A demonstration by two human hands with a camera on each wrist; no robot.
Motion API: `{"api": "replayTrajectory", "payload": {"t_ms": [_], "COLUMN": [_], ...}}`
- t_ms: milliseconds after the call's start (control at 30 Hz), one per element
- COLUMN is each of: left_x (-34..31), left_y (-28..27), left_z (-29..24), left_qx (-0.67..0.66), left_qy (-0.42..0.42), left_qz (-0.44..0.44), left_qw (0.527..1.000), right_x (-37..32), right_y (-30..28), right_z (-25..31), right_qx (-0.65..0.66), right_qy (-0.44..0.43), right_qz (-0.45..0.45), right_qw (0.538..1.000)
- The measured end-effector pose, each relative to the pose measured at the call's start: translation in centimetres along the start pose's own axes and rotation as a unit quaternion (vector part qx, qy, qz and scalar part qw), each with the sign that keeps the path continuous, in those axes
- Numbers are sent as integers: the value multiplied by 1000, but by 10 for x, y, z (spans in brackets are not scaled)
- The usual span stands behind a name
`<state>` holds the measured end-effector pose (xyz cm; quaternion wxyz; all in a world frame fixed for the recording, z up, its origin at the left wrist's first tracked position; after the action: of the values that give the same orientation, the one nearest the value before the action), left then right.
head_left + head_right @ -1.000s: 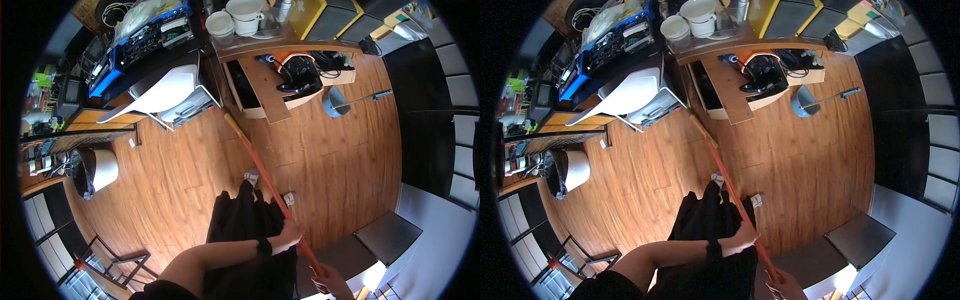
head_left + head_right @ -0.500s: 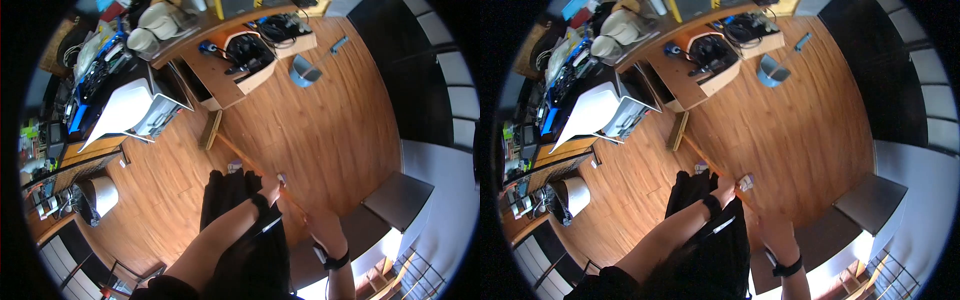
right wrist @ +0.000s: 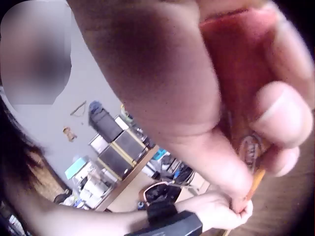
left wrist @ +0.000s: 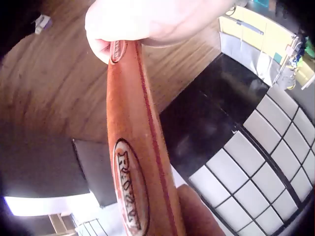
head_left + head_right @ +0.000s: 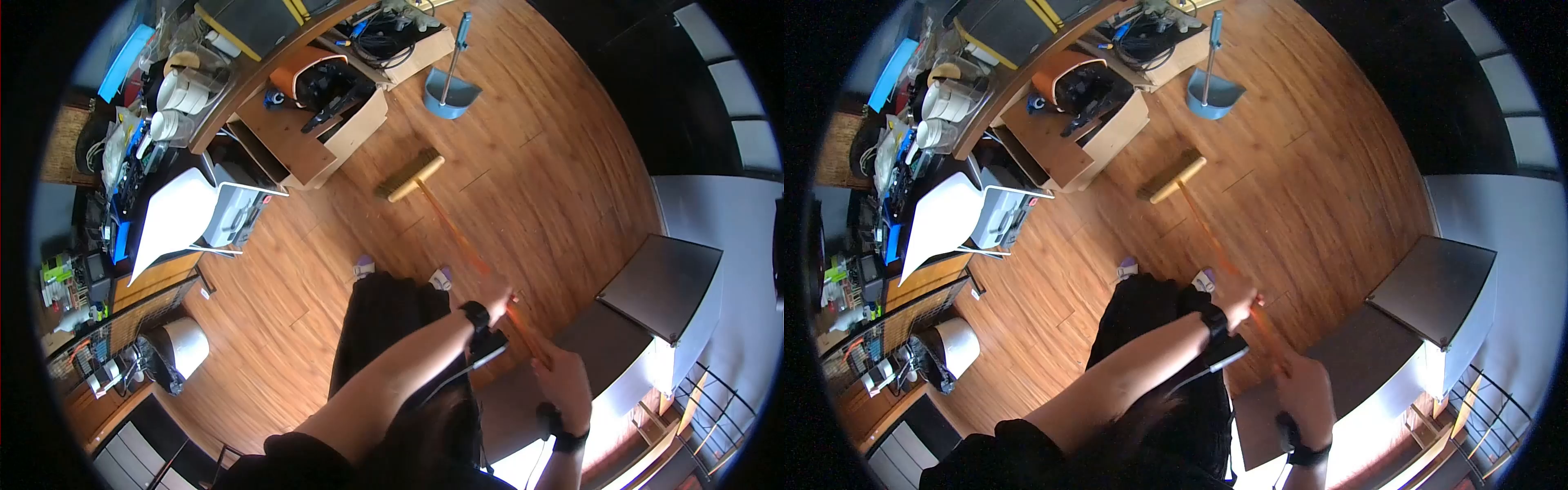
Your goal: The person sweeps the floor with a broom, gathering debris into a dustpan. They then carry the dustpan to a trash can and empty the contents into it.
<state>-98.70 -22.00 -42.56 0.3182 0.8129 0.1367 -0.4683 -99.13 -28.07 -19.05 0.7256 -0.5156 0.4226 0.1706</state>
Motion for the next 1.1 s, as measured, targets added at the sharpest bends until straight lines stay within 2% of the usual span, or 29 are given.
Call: {"api": "replayTrajectory", "payload": {"t_ms": [67,100,133,200,233,267,300,333,367,400,467,533,600,633,667,700,767,800,833,867,900,933,967,1000,1033,1067,1100], "left_x": [-1,-10,-18,-55,-73,-84,-80,-67,-57,-49,-48,-49,-28,-19,19,54,57,56,49,29,14,14,15,17,11,4,-13], "left_y": [26,38,44,48,48,43,34,17,-1,-19,-51,-86,-124,-137,-171,-194,-171,-152,-131,-94,-54,-25,2,22,39,57,86], "left_z": [34,53,49,36,31,29,35,42,46,36,-11,-40,-43,-46,-27,-11,-11,-8,-3,-1,3,15,31,43,45,47,44], "left_qx": [9,-128,-129,-64,-32,2,4,-85,-174,-168,-147,-161,-222,-252,-258,-263,-231,-205,-181,-199,-218,-185,-152,-126,-152,-177,-250], "left_qy": [4,-11,-8,-13,-18,-23,-24,4,32,35,37,48,61,61,52,43,35,28,21,3,-12,-42,-72,-12,-17,-22,-92], "left_qz": [-37,-32,-32,-107,-143,-178,-178,-184,-190,-197,-247,-301,-313,-310,-288,-266,-239,-216,-193,-190,-184,-148,-113,-166,-161,-155,-89], "left_qw": [999,991,991,992,989,984,984,979,966,965,957,939,922,915,921,927,943,954,964,961,958,971,979,978,975,972,960], "right_x": [-12,-18,-24,-36,-37,-39,-41,-38,-36,-33,-20,3,22,36,45,50,52,59,67,62,49,44,36,28,21,12,3], "right_y": [-25,-37,-43,-51,-57,-54,-49,-48,-45,-43,-23,-9,6,26,38,36,33,30,29,20,-3,-18,-35,-51,-65,-79,-91], "right_z": [-27,-37,-49,-71,-76,-76,-75,-76,-64,-51,-24,10,53,70,80,83,84,59,35,15,-2,-17,-31,-42,-48,-50,-52], "right_qx": [16,27,27,122,120,119,119,120,228,331,412,494,473,505,537,539,517,574,634,620,615,618,551,604,540,540,540], "right_qy": [-21,-42,-45,-41,-41,-55,-69,-69,-120,-171,-208,-272,-386,-380,-372,-370,-393,-323,-321,-249,-263,-298,-317,-335,-361,-367,-374], "right_qz": [-14,-24,-25,-4,-2,37,75,76,108,140,248,154,89,106,123,119,90,46,30,32,-53,-72,-98,-117,-141,-162,-184], "right_qw": [1000,998,998,992,992,991,988,987,960,917,852,812,787,768,747,747,755,751,703,743,741,724,766,714,747,740,731]}}
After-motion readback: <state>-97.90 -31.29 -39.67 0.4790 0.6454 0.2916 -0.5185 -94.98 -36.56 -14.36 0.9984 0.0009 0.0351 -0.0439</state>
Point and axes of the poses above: each hand's wrist, its own x-axis towards the middle knuckle, its own y-axis out of the palm, z = x × y, the point moved 10 cm from there along x, towards the middle knuckle, and after that the axes turned 7 degrees about y, right-handed, at the moved point
